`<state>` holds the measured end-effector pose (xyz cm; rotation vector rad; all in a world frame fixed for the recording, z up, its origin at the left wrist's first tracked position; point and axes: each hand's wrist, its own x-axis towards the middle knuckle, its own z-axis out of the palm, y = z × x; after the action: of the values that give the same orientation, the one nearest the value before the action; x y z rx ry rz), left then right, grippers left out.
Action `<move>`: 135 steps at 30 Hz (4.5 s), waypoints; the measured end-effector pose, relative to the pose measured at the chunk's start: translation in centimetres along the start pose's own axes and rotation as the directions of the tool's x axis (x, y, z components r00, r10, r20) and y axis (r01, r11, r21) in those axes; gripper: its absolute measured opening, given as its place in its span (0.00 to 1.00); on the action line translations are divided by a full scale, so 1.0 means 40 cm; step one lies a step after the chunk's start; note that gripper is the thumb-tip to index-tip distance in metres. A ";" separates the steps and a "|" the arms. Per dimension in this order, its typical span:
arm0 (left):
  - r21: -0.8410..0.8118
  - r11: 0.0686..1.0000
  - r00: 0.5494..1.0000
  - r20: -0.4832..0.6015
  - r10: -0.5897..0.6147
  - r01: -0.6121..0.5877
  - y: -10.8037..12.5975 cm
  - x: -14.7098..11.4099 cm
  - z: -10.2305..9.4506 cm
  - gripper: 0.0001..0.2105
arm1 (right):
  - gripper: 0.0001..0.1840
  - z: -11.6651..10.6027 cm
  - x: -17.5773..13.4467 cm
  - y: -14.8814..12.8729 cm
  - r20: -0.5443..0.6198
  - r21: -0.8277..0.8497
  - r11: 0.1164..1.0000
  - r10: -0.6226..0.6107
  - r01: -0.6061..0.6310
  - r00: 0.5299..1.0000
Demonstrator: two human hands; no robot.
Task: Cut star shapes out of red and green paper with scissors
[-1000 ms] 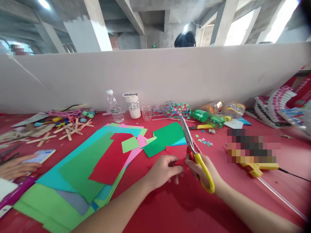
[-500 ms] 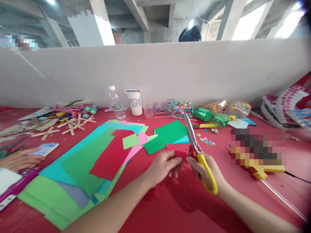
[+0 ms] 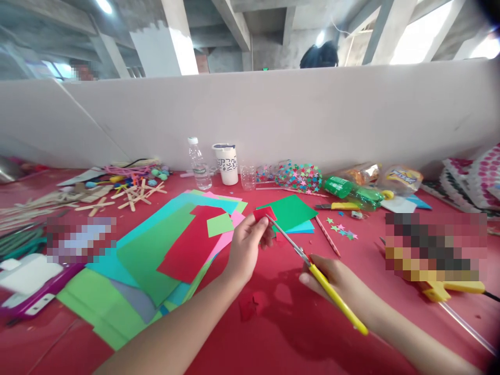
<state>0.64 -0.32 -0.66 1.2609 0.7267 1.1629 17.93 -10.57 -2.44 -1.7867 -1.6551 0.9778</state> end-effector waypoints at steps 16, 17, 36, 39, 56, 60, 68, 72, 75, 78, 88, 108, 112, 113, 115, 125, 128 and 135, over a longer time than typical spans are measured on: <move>0.177 0.983 0.996 0.084 0.032 -0.046 0.015 -0.014 0.002 0.12 | 0.27 0.005 -0.022 0.002 0.098 0.242 0.970 0.011 -0.035 0.995; 0.181 0.982 0.996 0.088 0.031 -0.047 0.015 -0.013 0.000 0.12 | 0.27 0.005 -0.023 0.001 0.095 0.244 0.969 0.013 -0.036 0.995; 0.177 0.983 0.991 0.130 0.016 -0.039 0.031 -0.008 -0.003 0.10 | 0.30 0.009 -0.023 0.000 0.096 0.227 0.972 0.042 -0.063 0.994; 0.174 0.984 0.992 0.126 0.015 -0.037 0.032 -0.008 -0.004 0.10 | 0.30 0.007 -0.021 -0.008 0.101 0.227 0.972 0.043 -0.065 0.994; 0.159 0.987 0.989 0.146 -0.020 -0.003 0.034 -0.001 -0.009 0.10 | 0.30 0.002 -0.018 -0.024 0.141 0.132 0.985 0.092 -0.110 0.986; 0.157 0.988 0.990 0.141 -0.024 0.002 0.032 0.000 -0.008 0.10 | 0.30 0.008 -0.019 -0.031 0.102 0.146 0.980 0.123 -0.138 0.987; 0.146 0.989 0.993 0.114 -0.027 0.010 0.033 -0.003 -0.005 0.10 | 0.30 0.011 -0.021 -0.039 0.057 0.152 0.976 0.151 -0.158 0.987; 0.147 0.989 0.994 0.108 -0.030 0.014 0.030 -0.001 -0.006 0.10 | 0.29 0.008 -0.014 -0.024 0.112 0.134 0.981 0.125 -0.140 0.986; 0.143 0.989 0.993 0.109 -0.039 0.023 0.026 0.001 -0.007 0.10 | 0.29 0.007 -0.009 -0.016 0.129 0.129 0.983 0.114 -0.130 0.985; 0.150 0.988 0.993 0.112 -0.048 0.031 0.021 0.002 -0.007 0.10 | 0.28 0.008 -0.006 -0.015 0.137 0.127 0.982 0.120 -0.137 0.983; 0.158 0.987 0.995 0.095 -0.006 -0.009 0.019 0.025 -0.029 0.09 | 0.30 0.008 0.001 0.001 0.126 0.181 0.970 0.139 -0.160 0.982; 0.064 0.997 0.986 0.162 -0.040 0.030 0.013 0.004 -0.014 0.10 | 0.28 0.006 -0.015 0.022 0.179 0.389 0.916 0.028 -0.097 0.984; 0.097 0.995 0.990 0.135 -0.032 0.019 0.015 0.001 -0.007 0.12 | 0.30 0.006 -0.017 0.019 0.178 0.374 0.923 0.022 -0.088 0.984; 0.101 0.995 0.990 0.133 -0.034 0.021 0.016 0.001 -0.006 0.12 | 0.30 0.006 -0.018 0.017 0.176 0.369 0.925 0.028 -0.092 0.984; 0.103 0.994 0.989 0.138 -0.045 0.030 0.016 0.001 -0.004 0.13 | 0.29 0.007 -0.021 0.015 0.172 0.365 0.925 0.039 -0.101 0.984; 0.103 0.994 0.987 0.151 -0.056 0.041 0.012 0.003 -0.003 0.12 | 0.30 0.024 -0.021 0.006 0.177 0.407 0.893 0.127 -0.190 0.976; 0.104 0.994 0.989 0.138 -0.053 0.039 0.012 0.001 0.000 0.12 | 0.30 0.030 -0.025 -0.006 0.172 0.413 0.882 0.170 -0.228 0.970; 0.097 0.994 0.988 0.140 -0.062 0.049 0.012 -0.002 0.002 0.11 | 0.32 0.044 -0.030 -0.020 0.170 0.413 0.872 0.210 -0.263 0.963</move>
<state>0.55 -0.46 -0.20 1.3787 0.7115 0.9918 16.05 -11.82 -2.71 -1.6671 -1.1711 1.4606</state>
